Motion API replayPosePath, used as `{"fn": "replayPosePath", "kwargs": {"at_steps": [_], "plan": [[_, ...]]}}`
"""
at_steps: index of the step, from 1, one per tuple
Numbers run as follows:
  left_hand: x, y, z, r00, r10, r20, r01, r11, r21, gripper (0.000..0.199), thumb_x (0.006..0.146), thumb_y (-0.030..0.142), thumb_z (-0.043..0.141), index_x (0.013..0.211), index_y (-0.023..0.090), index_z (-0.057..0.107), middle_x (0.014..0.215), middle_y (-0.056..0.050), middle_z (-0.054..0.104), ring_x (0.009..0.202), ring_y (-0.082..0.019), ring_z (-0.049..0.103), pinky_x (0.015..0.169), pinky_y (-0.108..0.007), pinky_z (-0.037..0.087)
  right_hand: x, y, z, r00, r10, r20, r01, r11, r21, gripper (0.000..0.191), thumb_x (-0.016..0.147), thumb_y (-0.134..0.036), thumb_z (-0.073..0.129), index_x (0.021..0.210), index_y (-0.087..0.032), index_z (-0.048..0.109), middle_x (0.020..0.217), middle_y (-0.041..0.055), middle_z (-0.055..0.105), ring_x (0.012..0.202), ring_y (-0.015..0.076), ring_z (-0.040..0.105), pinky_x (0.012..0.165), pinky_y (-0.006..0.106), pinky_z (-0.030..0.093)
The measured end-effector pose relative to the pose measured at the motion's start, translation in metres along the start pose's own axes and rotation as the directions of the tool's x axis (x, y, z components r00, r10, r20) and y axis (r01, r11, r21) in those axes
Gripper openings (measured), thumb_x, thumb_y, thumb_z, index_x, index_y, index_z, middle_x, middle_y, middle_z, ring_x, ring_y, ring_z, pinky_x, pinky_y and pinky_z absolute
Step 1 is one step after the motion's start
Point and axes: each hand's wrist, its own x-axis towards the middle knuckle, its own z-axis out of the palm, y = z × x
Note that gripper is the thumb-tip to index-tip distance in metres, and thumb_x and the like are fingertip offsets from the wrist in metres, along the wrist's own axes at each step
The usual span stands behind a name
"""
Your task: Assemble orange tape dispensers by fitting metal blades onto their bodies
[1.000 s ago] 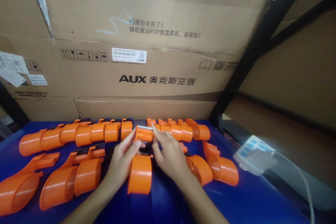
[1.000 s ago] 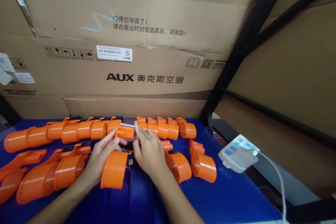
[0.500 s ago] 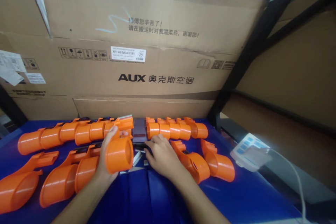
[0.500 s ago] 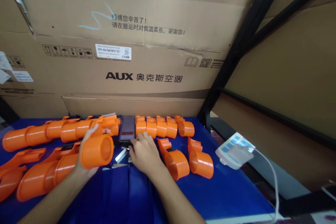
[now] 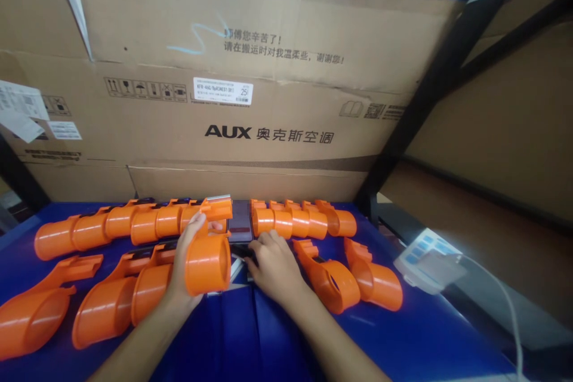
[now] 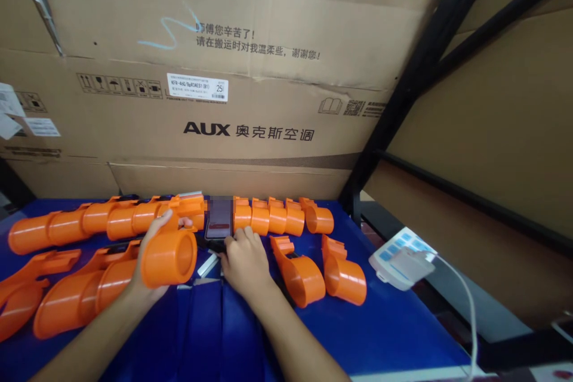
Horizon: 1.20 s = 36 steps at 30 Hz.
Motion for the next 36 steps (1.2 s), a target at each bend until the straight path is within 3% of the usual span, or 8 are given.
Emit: {"fn": "replayPosePath", "kwargs": {"at_steps": [5,10,14,18,20,26,36], "plan": [[-0.003,0.0,0.002,1.0,-0.017,0.013,0.018,0.998,-0.067,0.033,0.073,0.038,0.083,0.09,0.018,0.063,0.074,0.001,0.07,0.056,-0.011,0.064,0.051,-0.019,0.051,0.001,0.003,-0.003,0.996,0.03,-0.078,-0.022,0.994,0.11,0.013,0.092,-0.028,0.062,0.092,-0.02,0.072,0.102,0.0124,0.07,0.1,0.0289,0.061,0.086,0.039,0.047],[0.0,-0.002,0.0,1.0,0.008,0.011,-0.008,0.999,0.041,0.046,0.072,0.044,0.084,0.103,0.017,0.063,0.078,-0.001,0.071,0.06,-0.013,0.066,0.055,-0.021,0.052,0.003,0.006,-0.013,0.968,0.139,-0.211,-0.043,0.913,0.405,0.012,0.091,-0.024,0.061,0.098,-0.021,0.07,0.092,0.0071,0.074,0.088,0.0244,0.067,0.078,0.034,0.051],[0.002,-0.009,-0.004,0.996,0.052,0.068,-0.066,0.972,0.225,0.059,0.074,0.046,0.081,0.122,0.018,0.06,0.088,-0.004,0.074,0.06,-0.013,0.064,0.055,-0.022,0.05,0.002,0.009,-0.026,0.902,0.267,-0.34,-0.01,0.799,0.601,0.016,0.092,-0.031,0.063,0.104,-0.022,0.07,0.094,0.0051,0.077,0.083,0.0229,0.071,0.077,0.034,0.054],[0.006,-0.02,-0.011,0.987,0.03,0.158,-0.084,0.933,0.35,0.065,0.08,0.049,0.075,0.133,0.02,0.053,0.088,-0.004,0.073,0.058,-0.015,0.063,0.055,-0.026,0.05,-0.001,0.012,-0.037,0.805,0.348,-0.48,0.055,0.763,0.644,0.02,0.093,-0.034,0.065,0.109,-0.022,0.069,0.093,0.0054,0.076,0.078,0.0219,0.07,0.078,0.035,0.055],[0.008,-0.024,-0.014,0.979,0.057,0.197,-0.131,0.913,0.386,0.062,0.082,0.048,0.073,0.133,0.021,0.051,0.088,-0.003,0.072,0.063,-0.016,0.065,0.062,-0.027,0.052,-0.002,0.012,-0.039,0.788,0.323,-0.525,0.103,0.771,0.629,0.021,0.093,-0.032,0.065,0.113,-0.023,0.068,0.096,0.0057,0.076,0.08,0.0214,0.07,0.079,0.035,0.056],[0.002,-0.028,-0.011,0.928,0.094,0.36,-0.262,0.851,0.455,0.047,0.088,0.04,0.068,0.128,0.023,0.05,0.096,-0.002,0.07,0.071,-0.015,0.065,0.074,-0.029,0.054,-0.002,0.01,-0.037,0.793,0.132,-0.594,0.254,0.815,0.521,0.02,0.096,-0.022,0.064,0.115,-0.024,0.067,0.109,0.0061,0.074,0.101,0.023,0.07,0.092,0.037,0.054],[-0.001,-0.028,-0.008,0.911,0.046,0.409,-0.244,0.862,0.445,0.047,0.087,0.034,0.067,0.129,0.024,0.049,0.104,-0.004,0.069,0.067,-0.015,0.065,0.069,-0.03,0.054,-0.001,0.011,-0.033,0.84,0.041,-0.542,0.308,0.785,0.537,0.021,0.098,-0.022,0.061,0.117,-0.025,0.07,0.115,0.0082,0.071,0.11,0.0235,0.066,0.098,0.04,0.053]]}}
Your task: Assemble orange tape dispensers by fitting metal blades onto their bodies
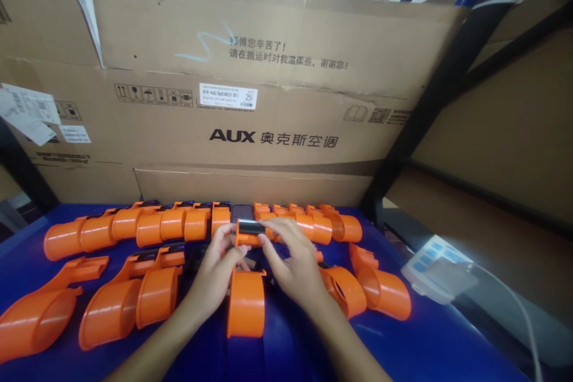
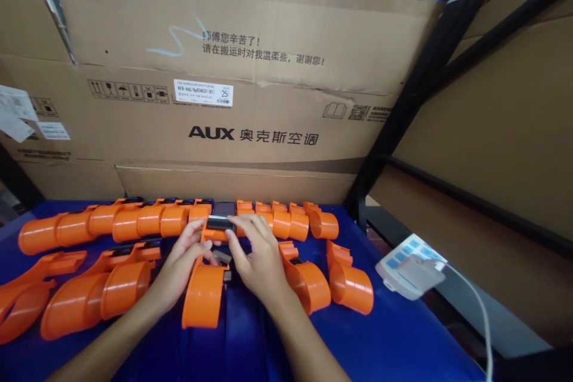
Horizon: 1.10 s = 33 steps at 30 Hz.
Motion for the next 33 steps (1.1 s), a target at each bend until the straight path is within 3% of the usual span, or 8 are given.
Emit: {"fn": "replayPosePath", "kwargs": {"at_steps": [7,9,12,14,17,24,29,33], "plan": [[0.001,0.009,0.0,0.989,-0.11,-0.095,0.097,0.987,-0.125,0.05,0.077,0.037,0.076,0.121,0.022,0.055,0.086,0.0,0.071,0.058,-0.013,0.064,0.061,-0.025,0.052,0.002,0.002,-0.003,0.993,0.109,0.043,-0.112,0.991,0.078,0.035,0.1,-0.027,0.058,0.135,-0.027,0.063,0.12,0.0079,0.073,0.11,0.0239,0.068,0.096,0.039,0.054],[0.001,0.013,-0.001,0.978,-0.147,-0.146,0.121,0.977,-0.173,0.051,0.076,0.039,0.076,0.12,0.023,0.056,0.074,0.003,0.068,0.054,-0.014,0.064,0.056,-0.024,0.05,0.003,0.004,-0.007,0.981,0.189,0.042,-0.192,0.979,0.068,0.031,0.101,-0.028,0.053,0.128,-0.023,0.066,0.113,0.0078,0.075,0.102,0.0231,0.07,0.091,0.037,0.054],[0.001,0.017,-0.002,0.964,-0.184,-0.191,0.139,0.964,-0.225,0.051,0.073,0.039,0.077,0.117,0.023,0.058,0.066,0.004,0.064,0.048,-0.014,0.06,0.05,-0.022,0.046,0.003,0.004,-0.012,0.927,0.287,0.239,-0.28,0.958,-0.067,0.02,0.097,-0.024,0.054,0.106,-0.021,0.072,0.099,0.0059,0.077,0.089,0.0219,0.071,0.08,0.032,0.053],[0.001,0.019,-0.002,0.964,-0.187,-0.188,0.141,0.962,-0.235,0.049,0.073,0.038,0.076,0.116,0.022,0.059,0.067,0.003,0.065,0.047,-0.013,0.059,0.049,-0.022,0.046,0.002,0.003,-0.015,0.856,0.341,0.389,-0.261,0.934,-0.243,0.015,0.092,-0.02,0.058,0.095,-0.022,0.073,0.09,0.0045,0.075,0.084,0.0219,0.07,0.074,0.031,0.049],[0.001,0.019,-0.002,0.964,-0.183,-0.194,0.138,0.965,-0.224,0.049,0.074,0.037,0.075,0.117,0.022,0.059,0.072,0.001,0.068,0.049,-0.013,0.06,0.05,-0.023,0.048,-0.002,-0.001,-0.017,0.787,0.393,0.476,-0.176,0.882,-0.437,0.013,0.085,-0.018,0.062,0.091,-0.022,0.072,0.089,0.0046,0.073,0.085,0.0227,0.068,0.072,0.031,0.045],[0.002,0.016,-0.001,0.969,-0.164,-0.187,0.116,0.964,-0.24,0.048,0.072,0.038,0.077,0.114,0.022,0.059,0.075,0.002,0.069,0.05,-0.013,0.059,0.05,-0.023,0.047,-0.004,0.001,-0.018,0.692,0.441,0.571,-0.11,0.847,-0.521,0.027,0.083,-0.022,0.067,0.109,-0.022,0.073,0.1,0.0085,0.073,0.094,0.0245,0.067,0.077,0.031,0.045],[0.0,0.018,0.0,0.967,-0.162,-0.198,0.114,0.966,-0.231,0.053,0.072,0.039,0.078,0.117,0.022,0.058,0.068,0.004,0.065,0.048,-0.013,0.057,0.048,-0.022,0.045,-0.006,0.001,-0.017,0.668,0.471,0.576,-0.096,0.822,-0.562,0.028,0.083,-0.024,0.067,0.11,-0.021,0.074,0.103,0.0112,0.073,0.1,0.027,0.066,0.082,0.034,0.047],[0.0,0.018,0.001,0.968,-0.153,-0.199,0.107,0.969,-0.223,0.055,0.072,0.039,0.079,0.119,0.022,0.056,0.074,0.002,0.068,0.051,-0.013,0.059,0.05,-0.023,0.047,-0.008,0.0,-0.014,0.7,0.438,0.565,-0.077,0.832,-0.549,0.023,0.081,-0.023,0.069,0.104,-0.02,0.076,0.1,0.0119,0.074,0.101,0.0286,0.066,0.082,0.035,0.047]]}}
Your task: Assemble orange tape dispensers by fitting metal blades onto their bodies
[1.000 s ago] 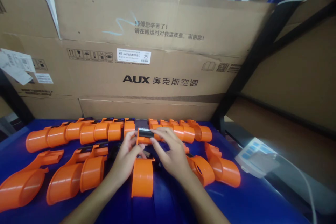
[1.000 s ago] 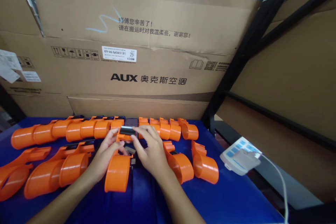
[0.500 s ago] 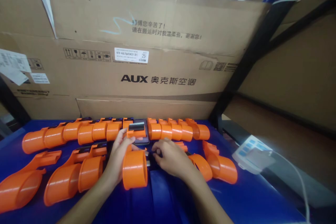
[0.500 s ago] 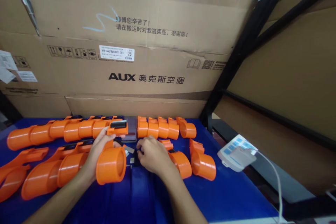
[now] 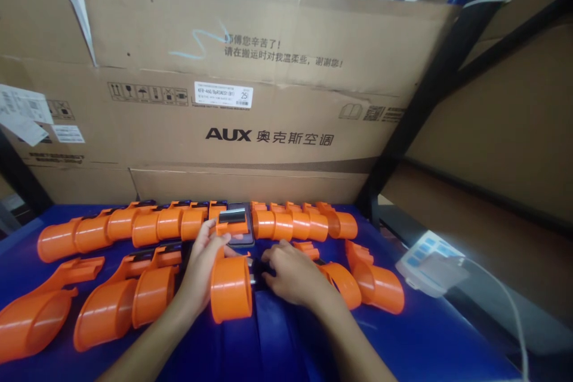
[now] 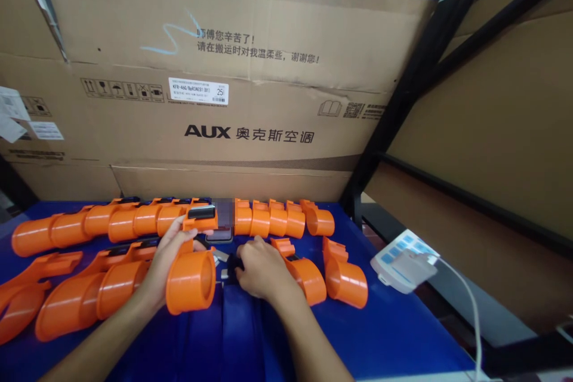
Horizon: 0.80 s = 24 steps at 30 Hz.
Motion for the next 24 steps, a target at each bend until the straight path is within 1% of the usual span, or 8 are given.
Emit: {"fn": "replayPosePath", "kwargs": {"at_steps": [5,9,12,14,16,19,22,24], "plan": [[0.0,-0.002,0.0,1.0,-0.002,0.015,0.002,1.0,0.014,0.056,0.074,0.04,0.079,0.121,0.024,0.054,0.068,0.005,0.066,0.047,-0.012,0.056,0.048,-0.022,0.044,-0.001,-0.001,0.004,0.996,-0.034,-0.088,0.039,0.998,0.056,0.02,0.077,-0.017,0.071,0.097,-0.019,0.075,0.095,0.0113,0.073,0.093,0.0275,0.066,0.076,0.034,0.048],[0.001,-0.003,-0.001,1.0,0.004,0.0,-0.004,1.0,-0.008,0.059,0.073,0.039,0.08,0.122,0.024,0.052,0.082,0.001,0.072,0.05,-0.012,0.059,0.05,-0.023,0.046,0.001,-0.002,0.008,0.992,-0.056,-0.117,0.068,0.992,0.104,0.019,0.076,-0.014,0.071,0.094,-0.019,0.074,0.091,0.0086,0.072,0.092,0.0255,0.065,0.078,0.032,0.047],[0.003,-0.004,-0.003,1.0,0.01,0.005,-0.01,1.0,-0.013,0.057,0.074,0.039,0.08,0.121,0.024,0.053,0.084,0.001,0.073,0.051,-0.012,0.061,0.051,-0.023,0.048,0.003,-0.002,0.01,0.988,-0.069,-0.14,0.082,0.992,0.091,0.005,0.078,-0.015,0.07,0.08,-0.019,0.07,0.085,0.0074,0.07,0.087,0.0244,0.064,0.074,0.031,0.046],[0.003,-0.005,-0.003,1.0,0.011,0.012,-0.011,1.0,-0.016,0.056,0.074,0.039,0.081,0.121,0.024,0.054,0.086,0.0,0.073,0.052,-0.013,0.062,0.051,-0.024,0.049,0.005,-0.001,0.009,0.986,-0.066,-0.156,0.081,0.992,0.092,0.007,0.082,-0.019,0.07,0.075,-0.02,0.067,0.081,0.0066,0.069,0.081,0.0229,0.063,0.07,0.03,0.044],[0.004,-0.004,-0.003,1.0,0.012,0.023,-0.012,1.0,-0.02,0.056,0.074,0.038,0.083,0.121,0.023,0.055,0.091,-0.002,0.074,0.053,-0.013,0.064,0.053,-0.025,0.052,0.007,-0.001,0.006,0.979,-0.043,-0.199,0.069,0.99,0.123,0.009,0.085,-0.022,0.068,0.077,-0.02,0.066,0.081,0.0061,0.069,0.079,0.0219,0.063,0.069,0.03,0.044],[0.004,-0.002,-0.002,0.999,0.018,0.036,-0.017,1.0,-0.016,0.055,0.072,0.037,0.085,0.117,0.02,0.059,0.092,-0.005,0.075,0.052,-0.013,0.065,0.052,-0.025,0.053,0.011,0.0,0.001,0.943,0.007,-0.332,0.077,0.968,0.237,0.009,0.09,-0.025,0.063,0.086,-0.02,0.069,0.084,0.0054,0.07,0.079,0.0214,0.064,0.07,0.03,0.046],[0.004,-0.002,-0.002,0.999,0.029,0.039,-0.03,0.999,0.027,0.052,0.072,0.04,0.085,0.113,0.018,0.062,0.089,-0.005,0.075,0.049,-0.012,0.063,0.05,-0.023,0.052,0.014,0.0,-0.002,0.883,0.035,-0.467,0.175,0.901,0.397,0.017,0.095,-0.031,0.059,0.093,-0.021,0.072,0.08,0.0039,0.07,0.073,0.021,0.064,0.066,0.029,0.048],[0.005,-0.003,-0.003,0.998,0.037,0.053,-0.041,0.996,0.074,0.052,0.073,0.043,0.084,0.114,0.018,0.063,0.088,-0.005,0.075,0.048,-0.011,0.062,0.049,-0.023,0.051,0.014,-0.001,-0.002,0.854,0.041,-0.519,0.249,0.844,0.476,0.021,0.097,-0.036,0.058,0.093,-0.021,0.073,0.074,0.0028,0.069,0.068,0.0203,0.062,0.062,0.029,0.048]]}}
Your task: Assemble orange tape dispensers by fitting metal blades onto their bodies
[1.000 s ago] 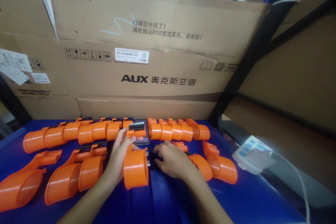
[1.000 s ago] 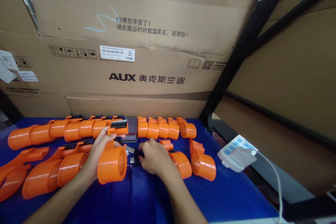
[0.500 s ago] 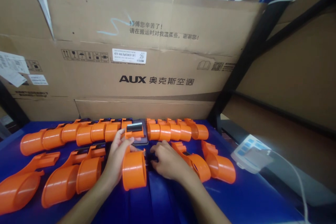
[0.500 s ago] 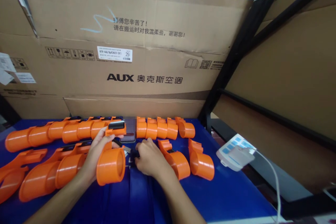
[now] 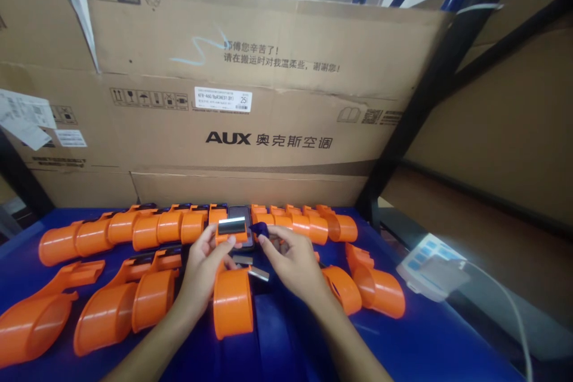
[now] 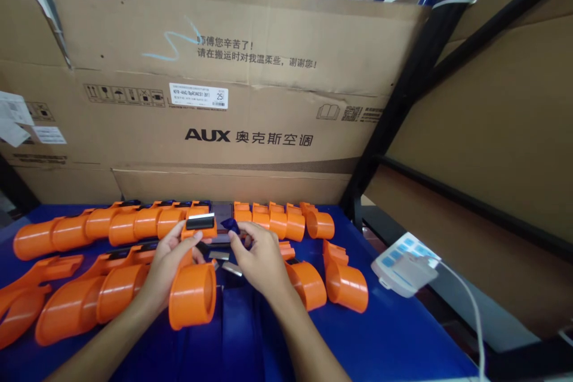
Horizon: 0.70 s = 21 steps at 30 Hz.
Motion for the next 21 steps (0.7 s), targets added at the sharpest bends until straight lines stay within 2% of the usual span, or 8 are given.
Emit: {"fn": "replayPosePath", "kwargs": {"at_steps": [3,5,9,11,15,21], "plan": [[0.001,-0.003,-0.001,0.999,0.029,0.024,-0.03,0.998,0.047,0.054,0.075,0.045,0.082,0.117,0.017,0.064,0.09,-0.006,0.075,0.048,-0.012,0.062,0.048,-0.023,0.05,-0.002,-0.002,0.002,0.999,-0.012,-0.031,0.015,0.995,0.099,0.025,0.097,-0.039,0.059,0.087,-0.021,0.074,0.068,0.0014,0.064,0.061,0.0182,0.057,0.056,0.028,0.047],[0.001,-0.005,-0.001,0.999,0.049,0.023,-0.05,0.997,0.053,0.054,0.076,0.046,0.081,0.117,0.017,0.064,0.09,-0.007,0.075,0.049,-0.012,0.063,0.05,-0.024,0.05,-0.003,-0.004,0.004,0.999,-0.019,-0.045,0.024,0.992,0.126,0.026,0.098,-0.039,0.059,0.089,-0.021,0.075,0.069,0.0017,0.065,0.061,0.0182,0.057,0.057,0.029,0.048],[0.001,-0.008,-0.002,0.998,0.056,0.024,-0.058,0.997,0.06,0.054,0.076,0.047,0.081,0.118,0.017,0.064,0.093,-0.008,0.075,0.051,-0.013,0.065,0.053,-0.025,0.053,-0.006,-0.006,0.01,0.996,-0.063,-0.059,0.074,0.977,0.199,0.027,0.1,-0.035,0.057,0.116,-0.023,0.075,0.094,0.0073,0.075,0.081,0.0228,0.069,0.073,0.034,0.057],[0.001,-0.01,-0.003,0.998,0.06,0.026,-0.062,0.996,0.065,0.054,0.077,0.047,0.08,0.118,0.017,0.063,0.095,-0.009,0.075,0.052,-0.013,0.065,0.054,-0.025,0.053,-0.008,-0.006,0.013,0.996,-0.062,-0.061,0.074,0.971,0.225,0.029,0.1,-0.033,0.057,0.123,-0.023,0.071,0.103,0.0081,0.077,0.089,0.0236,0.072,0.08,0.036,0.058],[0.001,-0.01,-0.002,0.998,0.056,0.028,-0.057,0.996,0.064,0.051,0.079,0.046,0.079,0.118,0.017,0.062,0.095,-0.008,0.075,0.052,-0.013,0.065,0.055,-0.025,0.053,-0.011,-0.004,0.018,0.997,-0.019,-0.08,0.035,0.981,0.193,0.019,0.097,-0.032,0.061,0.111,-0.021,0.067,0.093,0.006,0.076,0.08,0.0209,0.072,0.075,0.033,0.058],[0.001,-0.008,-0.002,0.999,0.039,0.015,-0.04,0.998,0.043,0.05,0.077,0.045,0.081,0.115,0.018,0.064,0.092,-0.006,0.075,0.051,-0.012,0.065,0.053,-0.024,0.052,-0.012,-0.007,0.018,0.994,-0.079,-0.082,0.083,0.995,0.049,0.007,0.096,-0.03,0.06,0.095,-0.023,0.061,0.081,0.0029,0.07,0.07,0.0184,0.067,0.066,0.029,0.054]]}}
